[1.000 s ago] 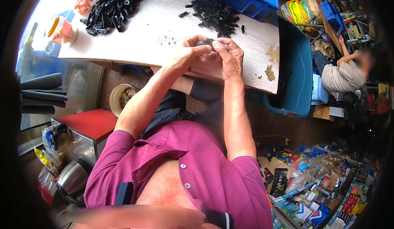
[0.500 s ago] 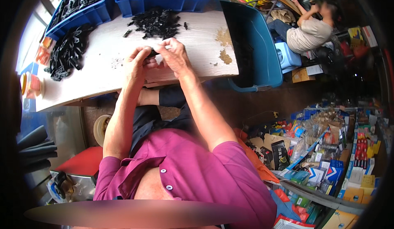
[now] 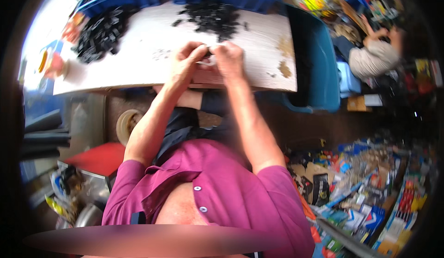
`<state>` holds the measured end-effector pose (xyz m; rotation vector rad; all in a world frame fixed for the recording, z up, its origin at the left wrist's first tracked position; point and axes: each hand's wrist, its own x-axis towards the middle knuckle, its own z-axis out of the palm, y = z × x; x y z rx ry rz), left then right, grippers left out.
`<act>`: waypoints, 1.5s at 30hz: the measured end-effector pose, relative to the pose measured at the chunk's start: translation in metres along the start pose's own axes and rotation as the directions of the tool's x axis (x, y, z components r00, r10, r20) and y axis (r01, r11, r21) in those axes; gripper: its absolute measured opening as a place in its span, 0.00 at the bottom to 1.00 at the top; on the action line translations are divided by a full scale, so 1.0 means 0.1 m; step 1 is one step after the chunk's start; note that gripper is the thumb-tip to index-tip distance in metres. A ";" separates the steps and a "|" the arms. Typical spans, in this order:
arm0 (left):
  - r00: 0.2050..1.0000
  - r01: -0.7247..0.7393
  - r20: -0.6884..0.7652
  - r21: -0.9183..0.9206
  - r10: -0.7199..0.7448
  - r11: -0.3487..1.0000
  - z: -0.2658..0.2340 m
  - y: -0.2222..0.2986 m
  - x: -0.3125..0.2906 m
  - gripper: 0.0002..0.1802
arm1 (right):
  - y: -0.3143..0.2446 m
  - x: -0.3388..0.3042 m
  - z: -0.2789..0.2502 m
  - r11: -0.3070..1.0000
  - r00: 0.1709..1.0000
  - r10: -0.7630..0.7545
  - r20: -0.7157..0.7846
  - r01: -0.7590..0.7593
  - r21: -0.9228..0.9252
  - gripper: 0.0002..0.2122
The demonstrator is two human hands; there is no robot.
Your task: The person takes plastic clips and components from storage bins onto the table and assembles the pieces together by hand.
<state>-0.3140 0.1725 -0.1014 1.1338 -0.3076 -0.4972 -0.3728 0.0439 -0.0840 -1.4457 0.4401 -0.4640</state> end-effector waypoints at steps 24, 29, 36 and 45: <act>0.643 -0.444 0.229 0.889 0.731 0.112 -0.47 0.33 0.27 0.10 | -0.12 0.09 -0.36 0.955 0.981 0.193 0.010 -0.190 0.229 0.11; 0.601 -0.552 0.235 0.814 0.764 0.183 -0.36 0.29 0.09 0.13 | -0.09 0.07 0.02 0.951 0.969 0.180 0.172 -0.216 0.221 0.11; 0.623 -0.620 0.314 0.756 0.716 0.208 -0.37 0.27 0.01 0.13 | -0.10 0.12 0.26 0.983 0.968 0.153 0.197 -0.170 0.075 0.15; 0.566 -0.451 0.166 0.882 0.808 0.135 -0.81 0.45 -0.10 0.19 | 0.02 0.04 0.17 0.975 0.969 0.092 0.231 -0.134 0.176 0.08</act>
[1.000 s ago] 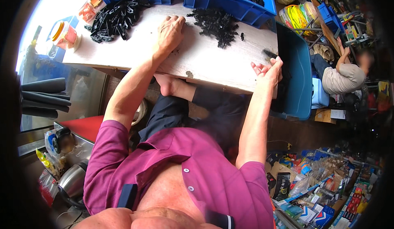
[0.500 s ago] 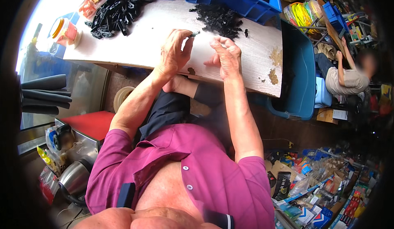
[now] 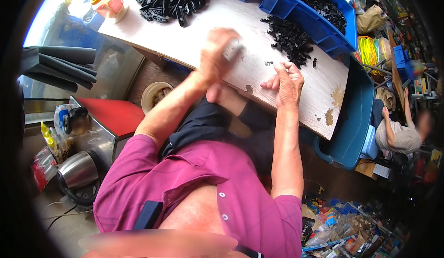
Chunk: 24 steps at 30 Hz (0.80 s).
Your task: The person takes plastic clips and components from storage bins onto the table and assembles the pieces together by hand.
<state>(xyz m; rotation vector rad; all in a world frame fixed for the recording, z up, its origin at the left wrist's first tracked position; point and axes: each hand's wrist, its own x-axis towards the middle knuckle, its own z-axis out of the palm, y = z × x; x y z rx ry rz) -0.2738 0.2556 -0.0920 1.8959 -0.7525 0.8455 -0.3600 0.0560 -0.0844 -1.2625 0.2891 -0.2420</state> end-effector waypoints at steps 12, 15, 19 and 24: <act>0.953 0.223 0.022 0.623 -0.302 0.750 -0.59 -1.00 0.22 0.14 | 0.04 0.02 -0.02 1.000 1.000 -0.013 0.016 0.013 -0.012 0.07; 0.963 0.138 0.153 0.433 -0.223 0.891 -0.60 -0.87 0.18 0.18 | 0.05 0.02 -0.05 0.999 0.999 -0.032 0.022 0.032 -0.004 0.08; 0.931 0.039 0.293 0.515 -0.218 0.857 -0.61 -0.83 0.10 0.17 | 0.05 0.03 -0.02 1.000 0.999 -0.026 0.021 0.026 -0.003 0.07; 0.954 0.009 0.228 0.631 -0.196 0.776 -0.62 -0.76 0.08 0.20 | 0.03 0.01 -0.01 1.000 0.999 -0.030 0.026 0.030 0.004 0.07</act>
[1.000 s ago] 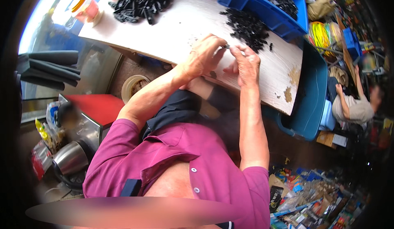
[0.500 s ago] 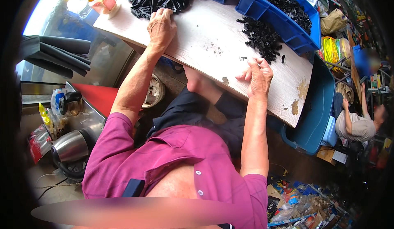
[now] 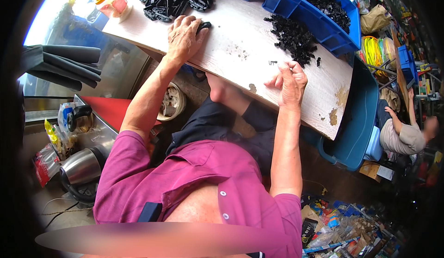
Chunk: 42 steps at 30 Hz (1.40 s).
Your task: The person takes plastic clips and components from storage bins onto the table and assembles the pieces together by hand.
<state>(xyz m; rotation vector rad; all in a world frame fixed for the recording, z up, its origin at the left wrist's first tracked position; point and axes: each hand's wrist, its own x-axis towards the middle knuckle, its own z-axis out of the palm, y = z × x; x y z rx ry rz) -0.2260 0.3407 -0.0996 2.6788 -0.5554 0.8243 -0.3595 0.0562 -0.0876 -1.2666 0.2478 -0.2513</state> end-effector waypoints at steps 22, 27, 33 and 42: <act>0.987 0.142 0.105 -0.261 -0.118 0.955 -0.08 0.44 -0.15 0.14 | 0.00 0.00 0.05 0.998 0.998 -0.051 -0.024 0.052 0.030 0.07; 0.955 -0.025 0.276 -0.282 0.106 0.959 -0.09 0.59 -0.01 0.15 | 0.01 0.01 0.06 0.998 0.997 -0.056 -0.044 0.057 0.013 0.06; 0.885 -0.099 0.377 -0.421 0.273 0.902 -0.17 0.71 0.05 0.15 | 0.03 -0.03 0.04 0.996 0.996 -0.079 -0.043 0.081 0.033 0.05; 0.941 -0.277 0.040 -0.474 0.335 0.836 -0.03 0.65 0.00 0.12 | 0.05 -0.04 0.01 0.994 0.994 -0.105 -0.037 0.104 -0.025 0.08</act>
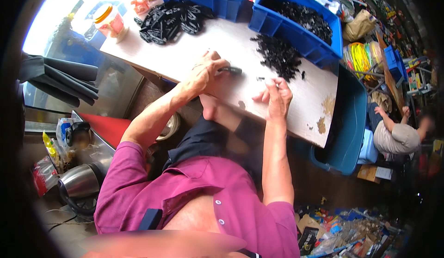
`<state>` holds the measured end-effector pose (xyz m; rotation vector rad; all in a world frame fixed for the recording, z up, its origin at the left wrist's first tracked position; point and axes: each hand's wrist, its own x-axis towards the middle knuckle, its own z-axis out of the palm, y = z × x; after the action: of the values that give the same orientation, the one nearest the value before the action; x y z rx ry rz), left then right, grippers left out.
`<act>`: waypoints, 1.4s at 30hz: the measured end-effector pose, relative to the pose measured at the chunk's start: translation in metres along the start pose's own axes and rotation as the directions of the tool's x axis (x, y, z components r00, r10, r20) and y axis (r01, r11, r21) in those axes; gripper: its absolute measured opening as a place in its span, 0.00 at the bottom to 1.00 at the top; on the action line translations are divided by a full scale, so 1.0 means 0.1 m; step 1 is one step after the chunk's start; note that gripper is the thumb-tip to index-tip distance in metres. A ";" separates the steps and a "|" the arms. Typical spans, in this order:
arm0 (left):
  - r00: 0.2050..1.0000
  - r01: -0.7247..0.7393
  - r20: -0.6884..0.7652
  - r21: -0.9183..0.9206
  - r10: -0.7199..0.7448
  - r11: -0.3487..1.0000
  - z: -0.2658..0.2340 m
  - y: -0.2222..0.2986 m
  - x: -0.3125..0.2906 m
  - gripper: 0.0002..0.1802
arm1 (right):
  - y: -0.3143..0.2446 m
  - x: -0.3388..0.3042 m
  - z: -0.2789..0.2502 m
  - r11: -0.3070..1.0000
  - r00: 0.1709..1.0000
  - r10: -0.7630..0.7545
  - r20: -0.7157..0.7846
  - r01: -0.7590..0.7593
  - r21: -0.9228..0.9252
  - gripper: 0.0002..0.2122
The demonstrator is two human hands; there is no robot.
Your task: The person takes plastic clips and components from storage bins onto the table and assembles the pieces together by hand.
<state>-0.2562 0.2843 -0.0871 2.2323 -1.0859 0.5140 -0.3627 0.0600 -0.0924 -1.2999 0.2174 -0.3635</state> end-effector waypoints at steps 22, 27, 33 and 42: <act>0.760 0.530 0.537 -0.838 -0.365 -0.130 0.46 0.88 0.21 0.14 | -0.09 -0.05 -0.07 0.992 0.999 0.009 -0.040 -0.004 0.125 0.04; 0.703 0.574 0.580 -0.804 -0.411 -0.154 0.42 0.90 0.25 0.12 | -0.06 0.01 -0.11 0.984 0.998 0.062 0.014 -0.063 0.167 0.05; 0.626 0.603 0.631 -0.764 -0.458 -0.227 0.44 0.87 0.30 0.09 | -0.05 0.04 -0.11 0.989 0.997 0.078 0.010 -0.079 0.126 0.05; 0.615 0.589 0.618 -0.773 -0.489 -0.237 0.49 0.83 0.29 0.07 | -0.07 0.04 -0.07 0.992 0.993 0.121 -0.011 -0.120 0.033 0.04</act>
<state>-0.3018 0.1946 -0.0782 1.0904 -0.0492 -0.6657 -0.3626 0.0505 -0.0874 -1.2462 0.2986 -0.2720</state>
